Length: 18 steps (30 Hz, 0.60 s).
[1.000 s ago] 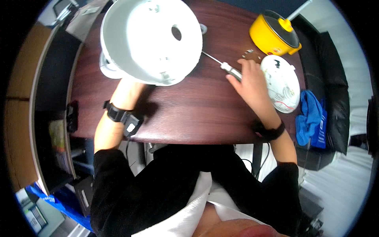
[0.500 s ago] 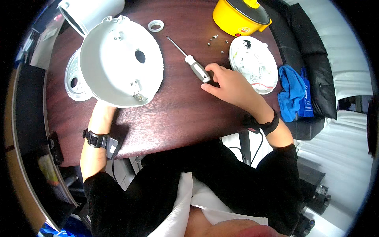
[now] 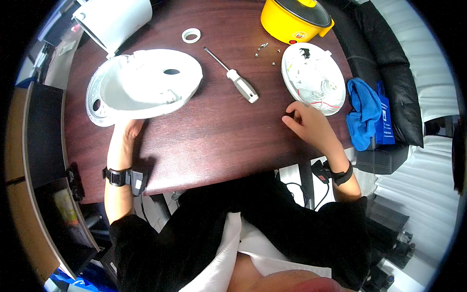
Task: The person assembles a white appliance by attaching a perforated metal plate to a white plastic housing using a screwdriver. They insert screws into the housing, tighten them, and secure the plate in place.
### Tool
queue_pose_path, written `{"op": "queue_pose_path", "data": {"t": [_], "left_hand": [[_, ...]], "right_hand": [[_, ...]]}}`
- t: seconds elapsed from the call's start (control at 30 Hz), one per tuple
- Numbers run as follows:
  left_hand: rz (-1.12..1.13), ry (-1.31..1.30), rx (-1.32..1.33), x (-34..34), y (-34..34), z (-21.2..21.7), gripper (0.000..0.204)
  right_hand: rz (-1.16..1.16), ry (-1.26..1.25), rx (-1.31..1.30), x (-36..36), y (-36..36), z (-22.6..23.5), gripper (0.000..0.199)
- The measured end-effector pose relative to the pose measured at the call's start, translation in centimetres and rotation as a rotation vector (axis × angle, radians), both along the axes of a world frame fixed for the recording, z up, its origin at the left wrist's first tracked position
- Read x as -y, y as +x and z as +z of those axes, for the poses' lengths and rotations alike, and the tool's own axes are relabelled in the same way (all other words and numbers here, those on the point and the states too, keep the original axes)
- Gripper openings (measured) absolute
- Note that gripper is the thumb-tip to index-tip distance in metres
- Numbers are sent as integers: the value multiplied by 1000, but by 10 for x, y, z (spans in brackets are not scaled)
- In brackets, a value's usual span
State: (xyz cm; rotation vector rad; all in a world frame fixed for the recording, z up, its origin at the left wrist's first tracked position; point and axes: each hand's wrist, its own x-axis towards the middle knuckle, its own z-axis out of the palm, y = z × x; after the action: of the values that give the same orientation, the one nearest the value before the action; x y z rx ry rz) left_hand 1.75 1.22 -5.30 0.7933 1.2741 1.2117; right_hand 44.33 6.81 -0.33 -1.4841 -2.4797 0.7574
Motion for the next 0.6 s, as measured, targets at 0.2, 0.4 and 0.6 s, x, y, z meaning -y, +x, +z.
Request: {"op": "queue_pose_path", "data": {"t": [0.2,0.4,0.6], "left_hand": [[57,41,-4,4,0,11,44],[88,91,80,-5,10,12,43],[83,142,161,-26,17,11,42]], "right_hand": [[-81,-27,-147,-5,-4,-2,22],[-183,-4,-105,-20,2,-9,25],[-175,-35,-31,-28,-6,-5,27]]}}
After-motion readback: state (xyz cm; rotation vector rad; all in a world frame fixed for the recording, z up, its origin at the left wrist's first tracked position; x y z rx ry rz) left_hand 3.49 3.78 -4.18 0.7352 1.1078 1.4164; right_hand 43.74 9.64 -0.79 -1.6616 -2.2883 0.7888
